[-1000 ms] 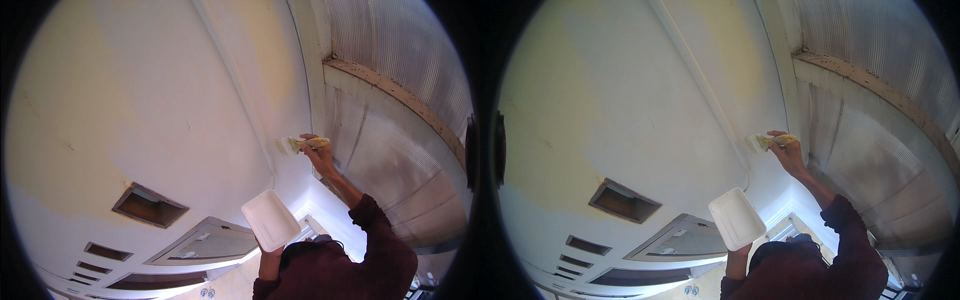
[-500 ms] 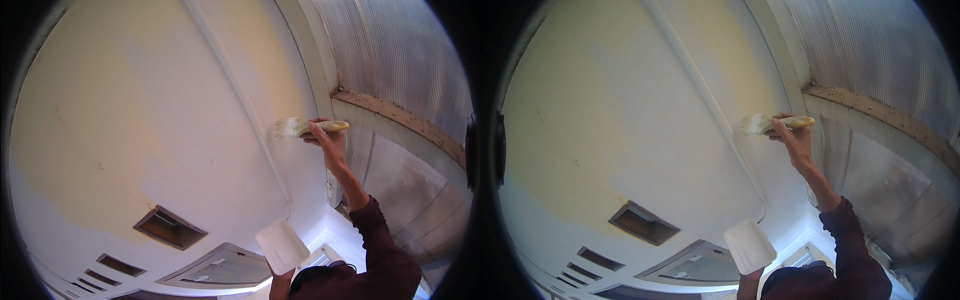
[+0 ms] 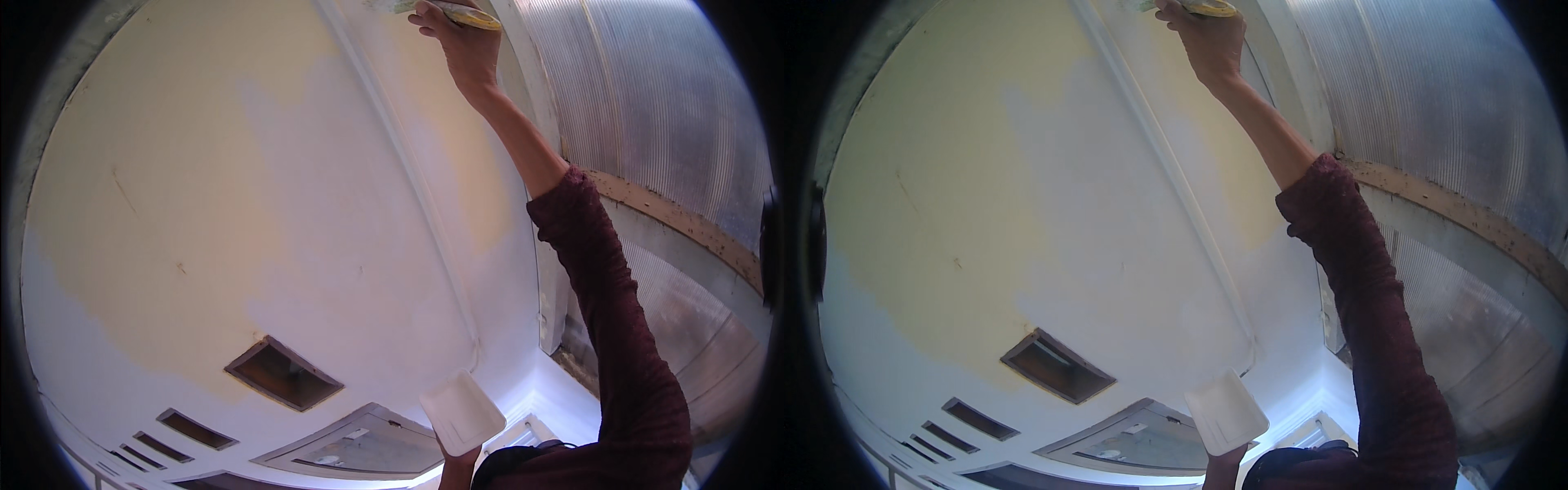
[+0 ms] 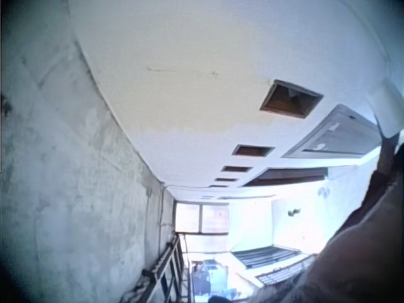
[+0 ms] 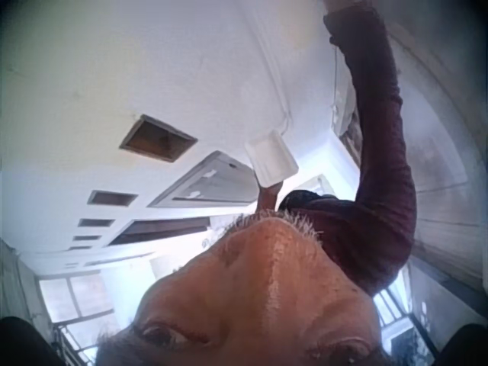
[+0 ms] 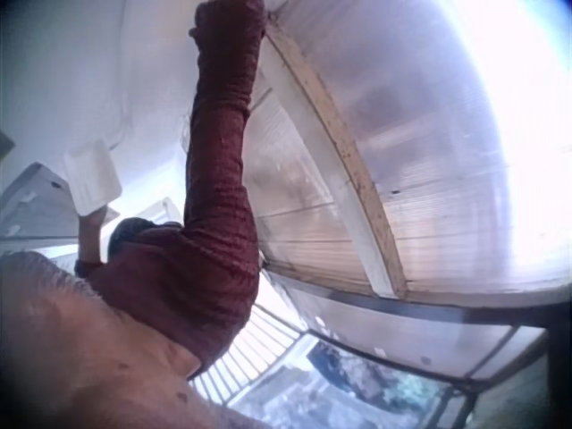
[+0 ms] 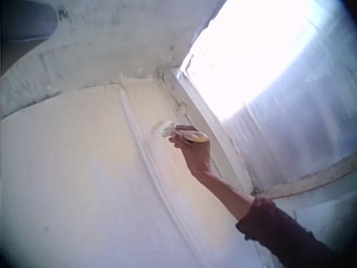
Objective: The person paints a ceiling white using a paintbrush and a small paint container. They repeatedly dip the brush into the container and apply paint to the ceiling surface in a stairwell area.
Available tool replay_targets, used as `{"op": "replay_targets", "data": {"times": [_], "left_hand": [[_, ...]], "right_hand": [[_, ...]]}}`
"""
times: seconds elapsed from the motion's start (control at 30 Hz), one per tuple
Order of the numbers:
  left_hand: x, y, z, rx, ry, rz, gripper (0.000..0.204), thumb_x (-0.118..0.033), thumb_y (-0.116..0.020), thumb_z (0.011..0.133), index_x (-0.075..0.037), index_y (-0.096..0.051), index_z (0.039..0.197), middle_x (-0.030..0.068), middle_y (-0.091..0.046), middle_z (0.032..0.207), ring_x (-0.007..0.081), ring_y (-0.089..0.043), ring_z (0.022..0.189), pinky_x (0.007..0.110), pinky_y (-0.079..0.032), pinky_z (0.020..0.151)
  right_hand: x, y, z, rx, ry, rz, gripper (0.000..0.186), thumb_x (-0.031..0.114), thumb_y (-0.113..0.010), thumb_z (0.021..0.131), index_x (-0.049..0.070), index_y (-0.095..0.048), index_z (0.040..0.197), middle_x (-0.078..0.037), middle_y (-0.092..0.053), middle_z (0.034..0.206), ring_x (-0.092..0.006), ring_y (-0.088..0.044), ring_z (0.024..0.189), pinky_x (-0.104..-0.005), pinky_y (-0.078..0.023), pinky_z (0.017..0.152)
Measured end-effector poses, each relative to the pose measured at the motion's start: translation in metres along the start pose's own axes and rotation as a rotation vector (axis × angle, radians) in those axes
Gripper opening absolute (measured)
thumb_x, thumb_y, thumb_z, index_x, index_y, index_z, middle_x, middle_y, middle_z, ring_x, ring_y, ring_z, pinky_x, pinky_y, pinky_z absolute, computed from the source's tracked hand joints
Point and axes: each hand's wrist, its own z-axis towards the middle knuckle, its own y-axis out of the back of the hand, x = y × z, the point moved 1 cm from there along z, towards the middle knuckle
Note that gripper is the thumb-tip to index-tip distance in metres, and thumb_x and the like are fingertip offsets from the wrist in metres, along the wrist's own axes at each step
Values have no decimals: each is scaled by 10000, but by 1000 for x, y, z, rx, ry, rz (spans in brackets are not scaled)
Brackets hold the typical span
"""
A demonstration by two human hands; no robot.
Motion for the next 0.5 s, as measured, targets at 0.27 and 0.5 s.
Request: {"op": "replay_targets", "data": {"times": [0.27, 0.5], "left_hand": [[-3, 6, 1, -62, 81, -185, 550, -526, -476, 1005, -147, -509, 1402, 50, -601, 1353, 280, -565, 1257, 537, -454, 1060], [-1, 9, -2, -80, 14, 75, 557, -534, -476, 998, -154, -512, 1403, 54, -602, 1355, 290, -570, 1253, 541, -463, 1051]], "right_hand": [[-7, 2, -39, 78, -47, -276, 276, 158, -750, 917, -31, -683, 1106, -100, -742, 943, -179, -748, 855, -249, -597, 712], [32, 67, -135, 287, -29, -613, 173, 113, -749, 910, 2, -678, 1022, -55, -714, 820, -91, -701, 751, -217, -541, 630]]}}
